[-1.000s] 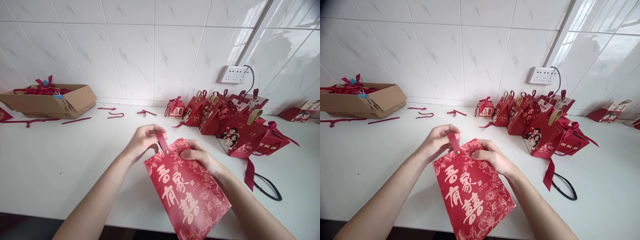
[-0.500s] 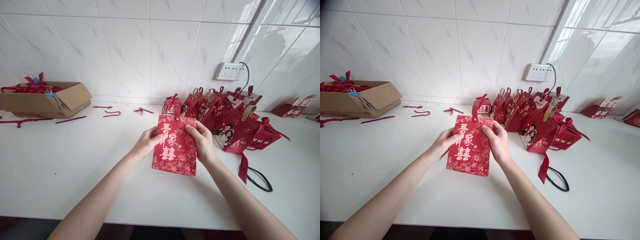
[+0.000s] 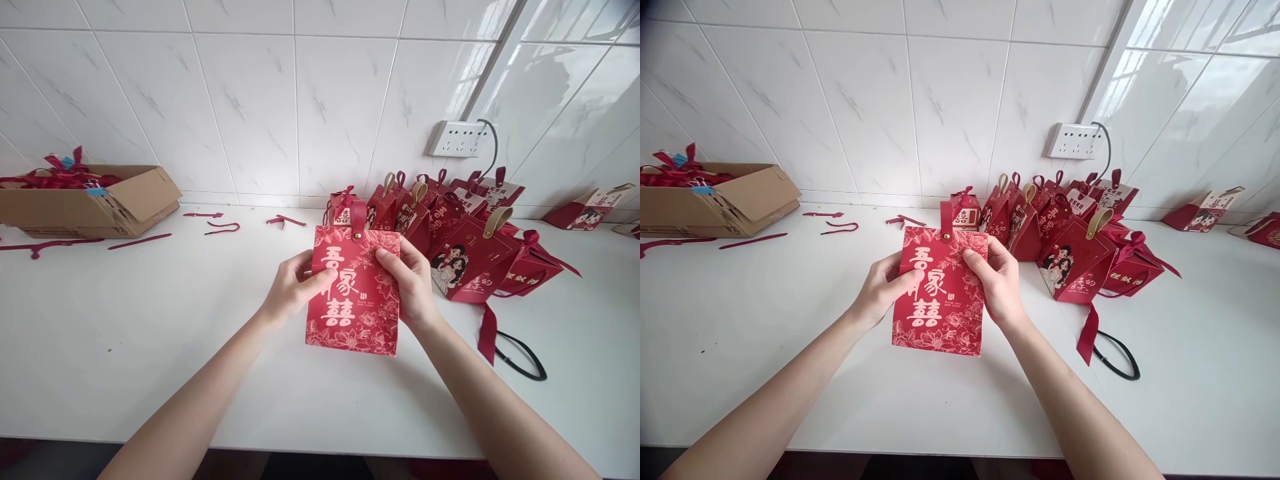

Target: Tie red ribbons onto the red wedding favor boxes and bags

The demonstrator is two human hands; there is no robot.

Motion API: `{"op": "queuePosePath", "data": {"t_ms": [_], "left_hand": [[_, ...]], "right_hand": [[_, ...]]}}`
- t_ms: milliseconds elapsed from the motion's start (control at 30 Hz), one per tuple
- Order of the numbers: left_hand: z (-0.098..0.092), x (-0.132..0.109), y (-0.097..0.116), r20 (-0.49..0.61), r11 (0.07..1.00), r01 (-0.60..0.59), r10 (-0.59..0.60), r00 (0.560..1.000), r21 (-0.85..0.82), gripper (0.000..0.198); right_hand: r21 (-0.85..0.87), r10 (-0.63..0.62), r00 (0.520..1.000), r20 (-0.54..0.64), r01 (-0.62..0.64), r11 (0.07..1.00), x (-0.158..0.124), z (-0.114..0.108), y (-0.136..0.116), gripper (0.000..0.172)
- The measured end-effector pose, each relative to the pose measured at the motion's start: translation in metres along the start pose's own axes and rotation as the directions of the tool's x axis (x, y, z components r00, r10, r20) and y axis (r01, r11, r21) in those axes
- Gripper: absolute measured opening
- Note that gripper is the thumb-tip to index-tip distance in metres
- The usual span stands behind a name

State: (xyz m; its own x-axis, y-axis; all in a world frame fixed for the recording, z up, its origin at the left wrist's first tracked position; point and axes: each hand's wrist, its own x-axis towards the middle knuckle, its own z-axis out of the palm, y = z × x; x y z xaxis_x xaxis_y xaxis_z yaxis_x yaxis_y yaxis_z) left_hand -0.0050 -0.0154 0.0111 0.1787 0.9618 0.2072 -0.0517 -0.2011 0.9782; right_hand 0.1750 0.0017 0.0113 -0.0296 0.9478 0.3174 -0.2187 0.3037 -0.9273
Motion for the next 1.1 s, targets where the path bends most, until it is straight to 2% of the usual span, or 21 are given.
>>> {"op": "queuePosePath", "data": {"t_ms": [400, 700, 800, 900, 967, 1000, 1033, 1100], "left_hand": [[0.003, -0.003, 0.003, -0.003, 1.0, -0.003, 0.003, 1.0, 0.016, 0.028], [0.004, -0.003, 0.002, -0.044, 0.999, -0.021, 0.023, 0.999, 0.048, 0.026], [0.003, -0.003, 0.003, 0.03, 1.0, -0.013, 0.012, 0.999, 0.013, 0.031], [0.009, -0.006, -0.001, 0.091, 0.999, -0.031, 0.034, 0.995, -0.026, 0.051], [0.018, -0.011, -0.005, 0.007, 0.993, -0.104, 0.103, 0.995, 0.059, 0.061], [0.023, -0.014, -0.008, -0.049, 0.975, -0.165, 0.173, 0.984, 0.147, 0.058], [0.027, -0.017, -0.01, -0.087, 0.935, -0.242, 0.273, 0.958, 0.259, 0.051], [0.032, -0.02, -0.014, -0.074, 0.765, -0.413, 0.51, 0.857, 0.493, 0.034]], "right_hand": [[-0.005, -0.009, 1.0, -0.002, 0.009, 1.0, 0.0, -0.001, 0.0, 0.02], [0.013, -0.007, 1.0, 0.004, 0.007, 1.0, -0.001, 0.0, 0.001, 0.017], [0.04, 0.004, 1.0, -0.018, -0.004, 0.999, -0.001, 0.0, -0.001, 0.015], [0.085, -0.003, 0.996, -0.091, 0.011, 0.996, 0.004, -0.006, -0.003, 0.013], [0.133, -0.018, 0.993, -0.117, 0.033, 0.991, 0.011, -0.013, -0.001, 0.015], [0.163, -0.022, 0.994, -0.111, 0.04, 0.986, 0.014, -0.016, 0.001, 0.016], [0.195, -0.02, 0.996, -0.091, 0.038, 0.98, 0.018, -0.019, 0.004, 0.018], [0.272, -0.005, 1.0, -0.025, 0.012, 0.962, 0.023, -0.022, 0.009, 0.02]]}}
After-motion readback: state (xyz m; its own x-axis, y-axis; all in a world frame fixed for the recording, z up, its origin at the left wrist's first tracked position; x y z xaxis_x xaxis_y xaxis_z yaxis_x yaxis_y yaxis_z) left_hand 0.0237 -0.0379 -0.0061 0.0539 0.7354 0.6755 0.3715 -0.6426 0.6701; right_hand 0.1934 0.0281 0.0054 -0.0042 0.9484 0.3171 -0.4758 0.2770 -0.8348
